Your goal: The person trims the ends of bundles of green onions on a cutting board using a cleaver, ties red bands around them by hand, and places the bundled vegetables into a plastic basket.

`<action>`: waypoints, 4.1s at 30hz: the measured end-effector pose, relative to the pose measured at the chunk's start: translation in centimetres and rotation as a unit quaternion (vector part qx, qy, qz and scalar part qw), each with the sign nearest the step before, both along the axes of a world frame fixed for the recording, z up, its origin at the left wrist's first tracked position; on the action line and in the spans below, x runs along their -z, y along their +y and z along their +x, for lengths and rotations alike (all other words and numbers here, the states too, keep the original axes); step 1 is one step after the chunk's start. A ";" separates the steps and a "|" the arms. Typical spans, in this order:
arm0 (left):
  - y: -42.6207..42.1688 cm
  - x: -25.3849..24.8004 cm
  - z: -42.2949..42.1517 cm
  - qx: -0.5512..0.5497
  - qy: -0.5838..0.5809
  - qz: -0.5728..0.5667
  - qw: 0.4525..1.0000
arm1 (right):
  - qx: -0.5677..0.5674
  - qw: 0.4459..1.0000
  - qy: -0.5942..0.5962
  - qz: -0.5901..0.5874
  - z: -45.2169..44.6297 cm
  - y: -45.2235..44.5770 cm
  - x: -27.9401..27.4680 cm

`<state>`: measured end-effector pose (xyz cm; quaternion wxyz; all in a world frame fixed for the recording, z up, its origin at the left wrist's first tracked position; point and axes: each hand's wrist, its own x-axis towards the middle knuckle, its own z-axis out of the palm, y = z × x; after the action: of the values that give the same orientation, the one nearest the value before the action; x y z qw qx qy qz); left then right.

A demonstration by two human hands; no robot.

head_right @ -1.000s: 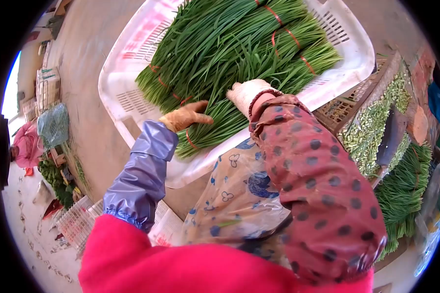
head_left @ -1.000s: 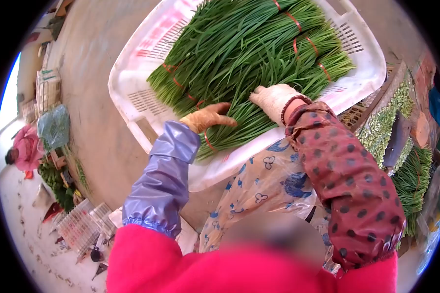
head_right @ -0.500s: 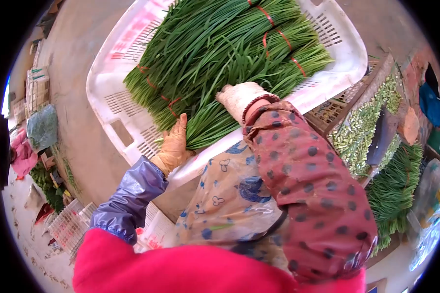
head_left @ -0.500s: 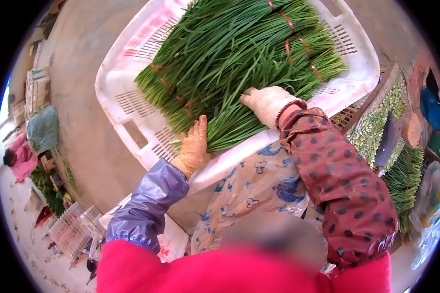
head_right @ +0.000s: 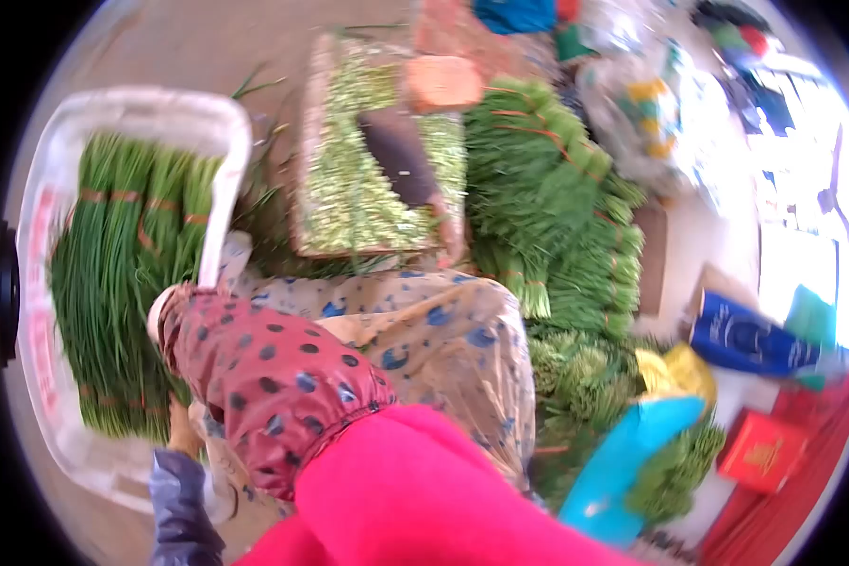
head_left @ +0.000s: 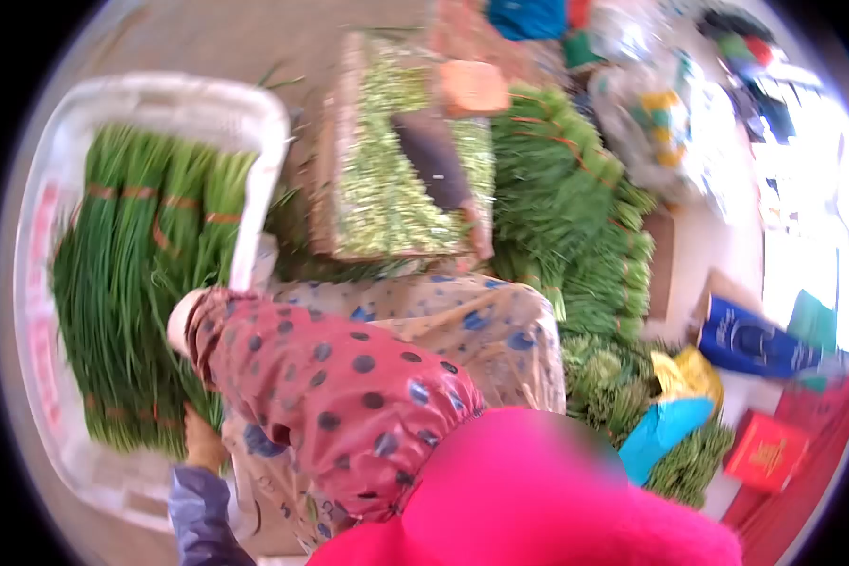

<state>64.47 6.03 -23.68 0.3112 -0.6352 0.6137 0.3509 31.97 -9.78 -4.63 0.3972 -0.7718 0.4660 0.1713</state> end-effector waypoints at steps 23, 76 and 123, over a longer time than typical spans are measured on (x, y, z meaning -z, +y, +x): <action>-23.3 -14.4 -19.4 0.039 0.308 -0.054 0.949 | 0.854 0.505 -0.057 -0.116 -25.2 51.1 -10.4; -4.6 -27.2 -34.1 0.230 0.232 -0.305 0.895 | 0.950 0.179 -0.256 0.018 -44.7 53.2 -8.4; 2.8 -38.3 -27.2 -0.245 0.580 -0.150 0.762 | 0.718 0.234 -0.631 0.177 -15.6 36.8 -9.8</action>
<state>37.27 8.87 14.67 -0.3006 -0.4775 0.5451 0.6201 16.36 27.00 5.19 0.6472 0.1158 0.3819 -0.6495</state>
